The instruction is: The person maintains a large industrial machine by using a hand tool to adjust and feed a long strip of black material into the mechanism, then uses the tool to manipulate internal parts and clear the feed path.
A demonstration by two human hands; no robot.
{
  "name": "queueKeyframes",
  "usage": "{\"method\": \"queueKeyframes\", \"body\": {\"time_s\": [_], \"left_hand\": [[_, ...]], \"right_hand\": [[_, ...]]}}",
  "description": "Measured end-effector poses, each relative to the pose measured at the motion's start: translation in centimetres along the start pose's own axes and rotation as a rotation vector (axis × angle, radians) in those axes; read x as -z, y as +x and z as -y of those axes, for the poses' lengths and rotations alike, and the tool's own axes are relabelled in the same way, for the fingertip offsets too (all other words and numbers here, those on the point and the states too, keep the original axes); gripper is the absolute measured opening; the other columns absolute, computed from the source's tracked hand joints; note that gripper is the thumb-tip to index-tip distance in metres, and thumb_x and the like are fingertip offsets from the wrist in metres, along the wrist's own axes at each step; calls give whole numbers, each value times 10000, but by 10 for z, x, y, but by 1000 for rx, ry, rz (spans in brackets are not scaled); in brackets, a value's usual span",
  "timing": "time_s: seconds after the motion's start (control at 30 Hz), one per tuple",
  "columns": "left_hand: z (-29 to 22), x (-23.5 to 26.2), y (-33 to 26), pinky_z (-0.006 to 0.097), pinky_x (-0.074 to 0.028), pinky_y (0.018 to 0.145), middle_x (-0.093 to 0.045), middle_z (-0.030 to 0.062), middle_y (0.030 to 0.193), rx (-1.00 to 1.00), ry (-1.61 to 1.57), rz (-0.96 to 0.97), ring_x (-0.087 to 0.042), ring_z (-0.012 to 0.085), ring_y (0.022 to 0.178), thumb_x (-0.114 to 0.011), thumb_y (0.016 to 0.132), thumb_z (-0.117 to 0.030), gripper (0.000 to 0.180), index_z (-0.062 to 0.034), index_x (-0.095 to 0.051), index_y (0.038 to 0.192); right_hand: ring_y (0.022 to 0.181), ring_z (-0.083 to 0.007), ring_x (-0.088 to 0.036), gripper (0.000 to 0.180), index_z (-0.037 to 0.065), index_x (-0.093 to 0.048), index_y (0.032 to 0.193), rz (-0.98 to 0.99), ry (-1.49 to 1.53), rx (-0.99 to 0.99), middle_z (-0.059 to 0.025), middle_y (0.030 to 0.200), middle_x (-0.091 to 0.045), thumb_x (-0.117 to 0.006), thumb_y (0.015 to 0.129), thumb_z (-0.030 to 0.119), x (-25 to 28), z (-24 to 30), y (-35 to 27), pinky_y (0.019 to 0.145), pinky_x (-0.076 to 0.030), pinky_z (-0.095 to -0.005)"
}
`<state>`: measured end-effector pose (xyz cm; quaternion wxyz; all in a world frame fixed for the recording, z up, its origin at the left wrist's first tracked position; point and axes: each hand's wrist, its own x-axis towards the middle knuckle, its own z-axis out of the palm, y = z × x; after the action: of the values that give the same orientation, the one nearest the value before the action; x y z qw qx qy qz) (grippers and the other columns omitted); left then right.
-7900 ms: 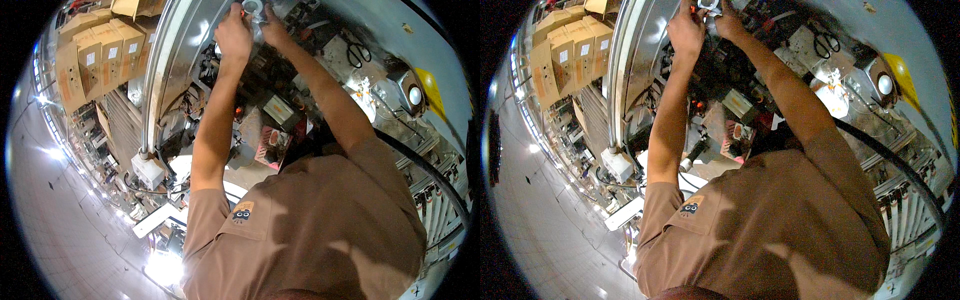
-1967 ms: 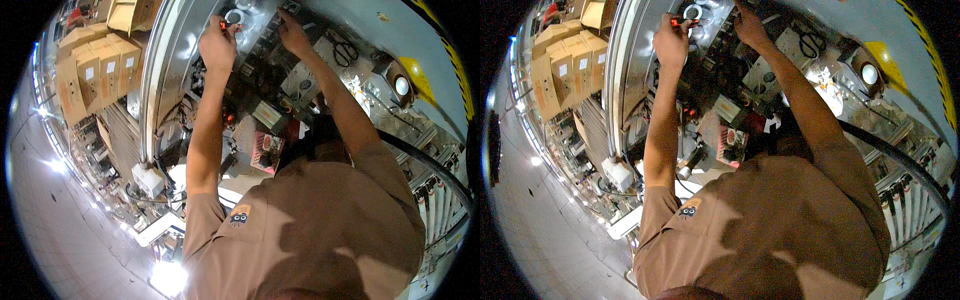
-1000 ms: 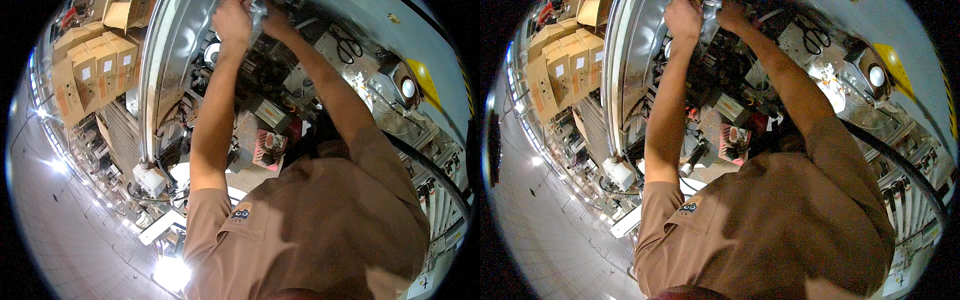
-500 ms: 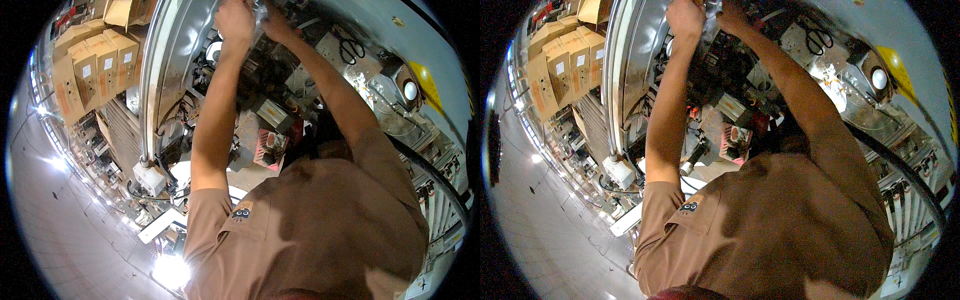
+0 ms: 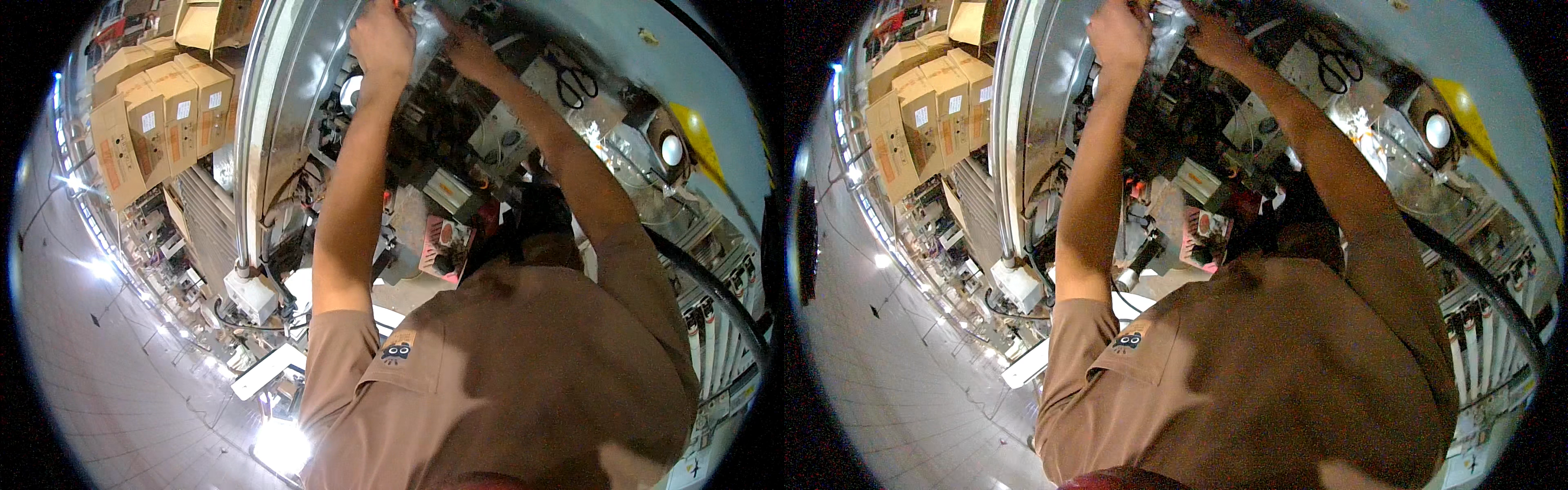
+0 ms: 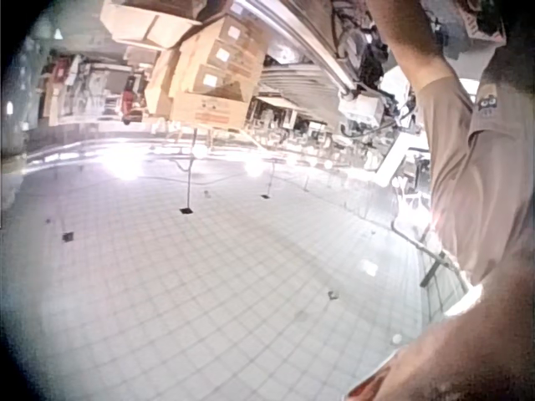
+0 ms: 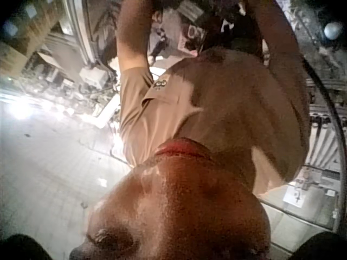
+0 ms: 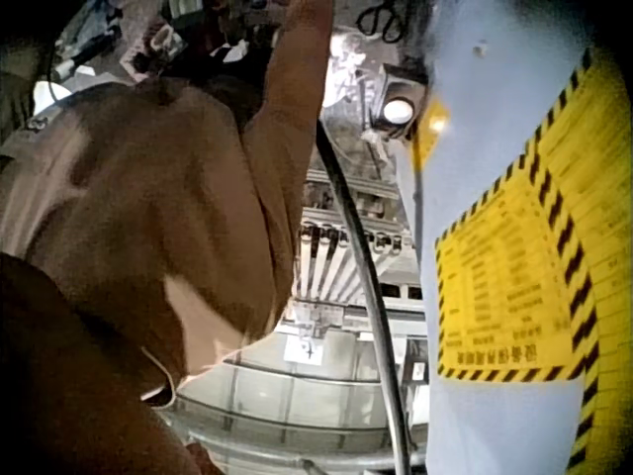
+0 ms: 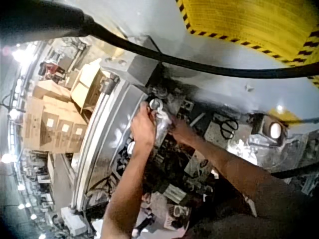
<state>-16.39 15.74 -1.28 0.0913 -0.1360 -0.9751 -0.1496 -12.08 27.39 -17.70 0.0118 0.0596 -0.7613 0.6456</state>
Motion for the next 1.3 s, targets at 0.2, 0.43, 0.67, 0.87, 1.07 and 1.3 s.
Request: {"method": "queueKeyframes", "body": {"time_s": [0.2, 0.43, 0.67, 0.87, 1.07, 1.3], "left_hand": [[-19, -7, 8, 603, -499, 742, -684, 255, 879, 0, 7, 74, -658, 499, 877, -679, 947, -189, 204, -59, -543, 1025], [1, 7, -2, 601, -499, 743, -685, 253, 870, 51, -6, 51, -661, 499, 866, -686, 941, -187, 208, -57, -550, 1028], [0, 2, 5, 592, -499, 726, -689, 247, 870, 32, 8, 45, -666, 486, 854, -698, 932, -182, 211, -53, -558, 1021], [-18, -3, 9, 595, -496, 729, -685, 250, 857, -30, -17, 43, -661, 488, 838, -689, 935, -170, 193, -51, -564, 1022], [14, 4, -4, 592, -495, 708, -681, 256, 844, 27, 8, 28, -658, 496, 820, -680, 936, -160, 187, -42, -570, 1032], [-7, 4, 4, 579, -500, 696, -677, 256, 843, 5, -33, 42, -661, 490, 824, -667, 935, -147, 164, -44, -588, 1035]], "right_hand": [[1064, -393, -653, 373, 22, -580, 1325, -425, -131, -54, -278, 1173, -653, -548, 1004, 209, -27, -26, 41, 865, -498, -548], [1069, -399, -648, 394, 47, -619, 1293, -60, 133, -509, -264, 1156, -675, -635, 952, 243, 11, 22, 15, 902, -500, -550], [1309, -507, -527, 706, 37, -284, 1591, -177, -601, 251, -301, 1475, -509, -582, 951, 62, -44, -14, -21, 1103, -454, -546], [1342, -486, -508, 781, 57, -192, 1640, -292, -194, 93, -316, 1500, -475, -593, 970, 69, -18, -21, 33, 1123, -431, -553], [1557, -417, -219, 822, 104, -96, 1668, 143, -220, -419, -261, 1680, -208, -592, 1013, 137, -8, 33, 8, 1274, -255, -478], [1554, -418, -226, 797, 73, -112, 1658, -275, -147, 253, -267, 1689, -167, -581, 1018, 146, -52, -23, 11, 1264, -274, -495]]}}
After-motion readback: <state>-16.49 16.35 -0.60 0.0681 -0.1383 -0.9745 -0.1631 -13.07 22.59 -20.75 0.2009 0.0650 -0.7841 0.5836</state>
